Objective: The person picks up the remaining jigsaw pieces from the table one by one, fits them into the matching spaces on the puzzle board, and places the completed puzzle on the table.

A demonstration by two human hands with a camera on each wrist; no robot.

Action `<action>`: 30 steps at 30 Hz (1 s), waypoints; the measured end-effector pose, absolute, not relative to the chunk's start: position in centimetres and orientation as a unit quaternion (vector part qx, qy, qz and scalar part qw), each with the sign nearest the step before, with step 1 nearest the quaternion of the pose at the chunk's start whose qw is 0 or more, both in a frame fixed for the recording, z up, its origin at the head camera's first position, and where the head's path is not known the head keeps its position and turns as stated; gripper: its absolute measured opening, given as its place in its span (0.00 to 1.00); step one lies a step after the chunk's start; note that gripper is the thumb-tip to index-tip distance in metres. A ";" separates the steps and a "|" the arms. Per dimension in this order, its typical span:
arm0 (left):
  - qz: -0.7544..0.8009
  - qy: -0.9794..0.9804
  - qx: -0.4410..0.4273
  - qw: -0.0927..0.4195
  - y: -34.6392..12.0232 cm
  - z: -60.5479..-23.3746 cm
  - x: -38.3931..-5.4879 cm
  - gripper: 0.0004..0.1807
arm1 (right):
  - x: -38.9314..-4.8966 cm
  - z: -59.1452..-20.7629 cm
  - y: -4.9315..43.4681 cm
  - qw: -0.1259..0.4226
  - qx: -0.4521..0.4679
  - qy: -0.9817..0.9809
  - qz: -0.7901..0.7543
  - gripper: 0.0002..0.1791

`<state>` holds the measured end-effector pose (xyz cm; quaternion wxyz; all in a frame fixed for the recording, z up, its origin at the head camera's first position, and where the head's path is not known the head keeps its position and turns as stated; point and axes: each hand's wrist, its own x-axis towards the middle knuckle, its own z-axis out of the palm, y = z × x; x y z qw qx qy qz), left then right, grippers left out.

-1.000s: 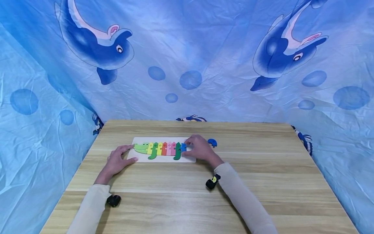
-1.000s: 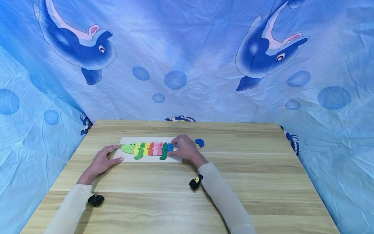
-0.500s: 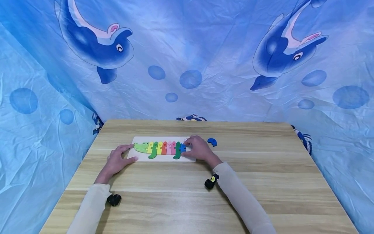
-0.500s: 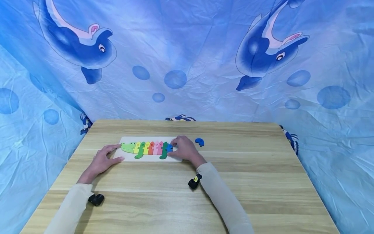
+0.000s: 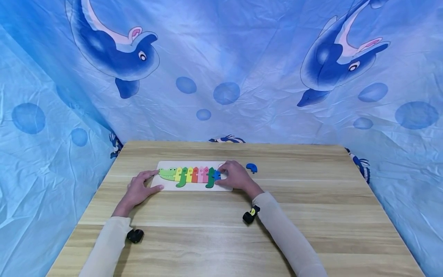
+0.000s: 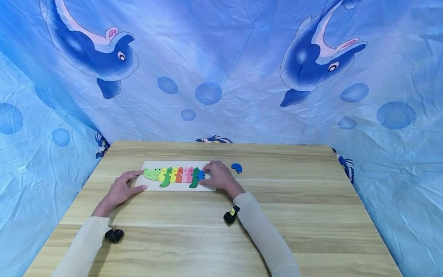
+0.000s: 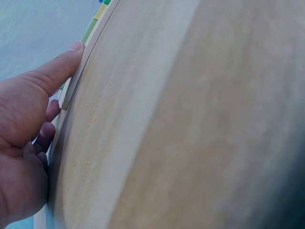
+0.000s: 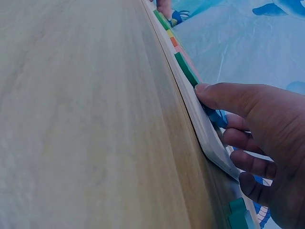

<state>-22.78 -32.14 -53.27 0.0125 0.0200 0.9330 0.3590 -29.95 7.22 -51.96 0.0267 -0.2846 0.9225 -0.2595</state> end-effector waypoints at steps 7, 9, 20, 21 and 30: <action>0.357 0.934 0.019 0.013 -32.1 -53.3 -22.7 0.43 | -30.1 -51.8 7.2 0.036 -0.284 0.920 -0.267 0.25; 0.357 0.934 0.019 0.015 -32.1 -53.2 -22.8 0.43 | -30.0 -51.7 7.2 0.040 -0.280 0.921 -0.269 0.25; 0.355 0.935 0.021 0.011 -32.1 -53.1 -22.8 0.43 | -29.9 -51.1 7.2 0.041 -0.288 0.920 -0.263 0.25; 0.354 0.935 0.021 0.010 -32.1 -53.1 -22.8 0.43 | -29.9 -51.1 7.2 0.040 -0.290 0.920 -0.262 0.25; 0.360 0.933 0.021 0.010 -32.2 -53.2 -22.9 0.43 | -29.9 -51.0 7.4 0.043 -0.295 0.916 -0.267 0.28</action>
